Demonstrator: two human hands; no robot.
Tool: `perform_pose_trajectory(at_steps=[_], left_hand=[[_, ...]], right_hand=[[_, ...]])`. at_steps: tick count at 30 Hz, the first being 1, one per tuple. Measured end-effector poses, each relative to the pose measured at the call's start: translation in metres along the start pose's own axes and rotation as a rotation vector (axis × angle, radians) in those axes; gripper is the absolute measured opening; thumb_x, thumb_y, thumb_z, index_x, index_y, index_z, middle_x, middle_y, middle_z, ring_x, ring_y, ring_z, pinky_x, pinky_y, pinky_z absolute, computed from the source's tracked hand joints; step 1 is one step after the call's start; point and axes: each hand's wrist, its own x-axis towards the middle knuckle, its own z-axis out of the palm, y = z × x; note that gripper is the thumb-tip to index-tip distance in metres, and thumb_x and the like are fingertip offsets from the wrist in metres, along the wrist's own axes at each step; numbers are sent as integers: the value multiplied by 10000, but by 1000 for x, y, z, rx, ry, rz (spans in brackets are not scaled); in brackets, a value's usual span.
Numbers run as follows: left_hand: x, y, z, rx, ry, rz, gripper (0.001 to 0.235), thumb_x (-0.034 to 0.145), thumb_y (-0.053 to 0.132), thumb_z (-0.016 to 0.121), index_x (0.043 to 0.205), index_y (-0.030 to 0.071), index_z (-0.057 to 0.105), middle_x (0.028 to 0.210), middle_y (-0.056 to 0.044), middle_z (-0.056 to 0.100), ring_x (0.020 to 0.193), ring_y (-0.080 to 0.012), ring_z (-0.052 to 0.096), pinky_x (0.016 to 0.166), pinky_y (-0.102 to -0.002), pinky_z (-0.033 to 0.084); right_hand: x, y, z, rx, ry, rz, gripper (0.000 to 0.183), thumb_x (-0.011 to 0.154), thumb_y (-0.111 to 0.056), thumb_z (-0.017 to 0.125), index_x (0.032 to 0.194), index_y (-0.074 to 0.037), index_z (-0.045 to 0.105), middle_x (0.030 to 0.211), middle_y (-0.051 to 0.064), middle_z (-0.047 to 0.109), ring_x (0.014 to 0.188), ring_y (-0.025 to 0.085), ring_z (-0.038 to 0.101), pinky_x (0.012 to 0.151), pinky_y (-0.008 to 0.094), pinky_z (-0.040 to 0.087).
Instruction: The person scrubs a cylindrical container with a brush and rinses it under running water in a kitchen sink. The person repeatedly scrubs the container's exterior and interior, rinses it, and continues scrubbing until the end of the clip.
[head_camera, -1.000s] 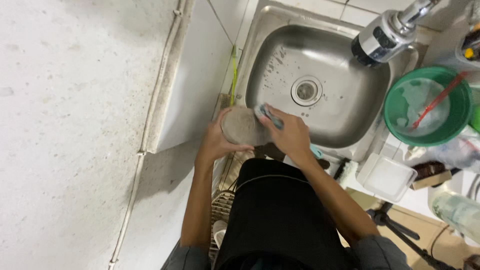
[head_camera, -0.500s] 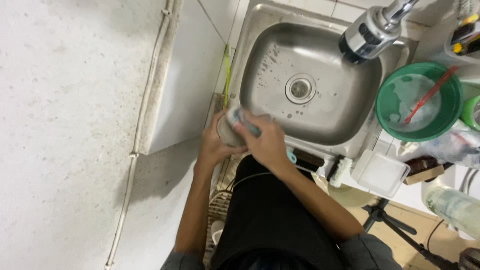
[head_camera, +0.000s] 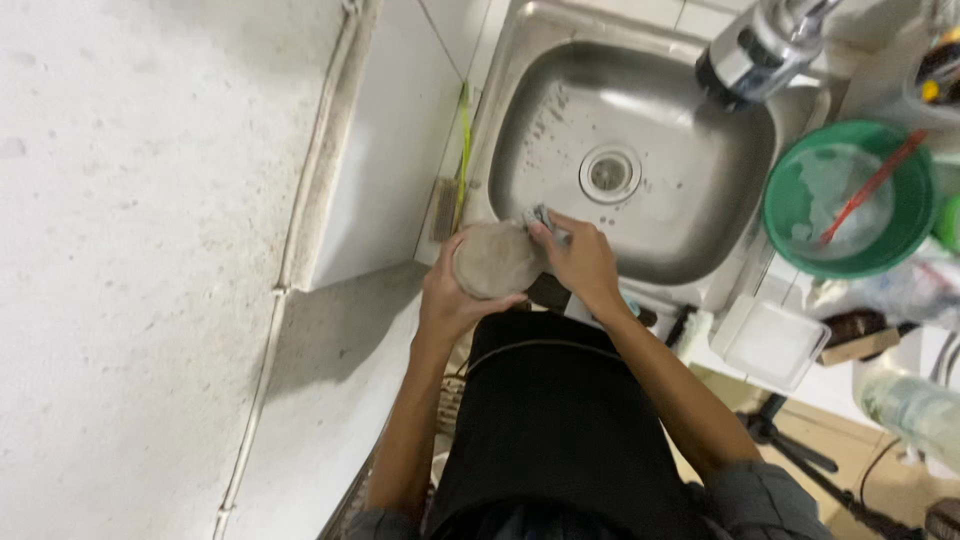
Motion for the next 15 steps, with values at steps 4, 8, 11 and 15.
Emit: perform_pose_trajectory(at_steps=[4,8,11,15], left_hand=[[2,-26,11,45,-47,-19,1260,515,441,1144,1569,110,539,1498,-211,706,1402,-458,658,1244,-623,513],[-7,2,5,54,-50,-56,1227,573,413,1126,1575,61,511,1512,-262,672,1410,-505,637,1258,-668,501],[-7,9,8,53,-45,58,1278,541,448,1138,1602,100,516,1480,-216,714,1364,-462,688,1222,-612,542],[-12,-43,20,226,-50,-26,1259,579,578,1092,1604,133,511,1450,-189,723,1333,-414,703,1203,-578,565]], right_hand=[[-21,-59,2,-13,68,-144,454,1038,-532,730,1304,-186,854,1114,180,859,1066,502,774,904,620,627],[-23,-47,-6,76,41,-235,379,1025,-458,745,1076,-108,884,986,189,867,1002,544,778,862,625,635],[-1,-15,-15,-162,1,-34,464,1034,-599,693,1356,-295,831,1139,155,854,1102,459,783,931,614,634],[-30,-41,4,115,45,-295,363,975,-384,852,1215,-113,878,1168,200,858,1125,440,792,914,527,667]])
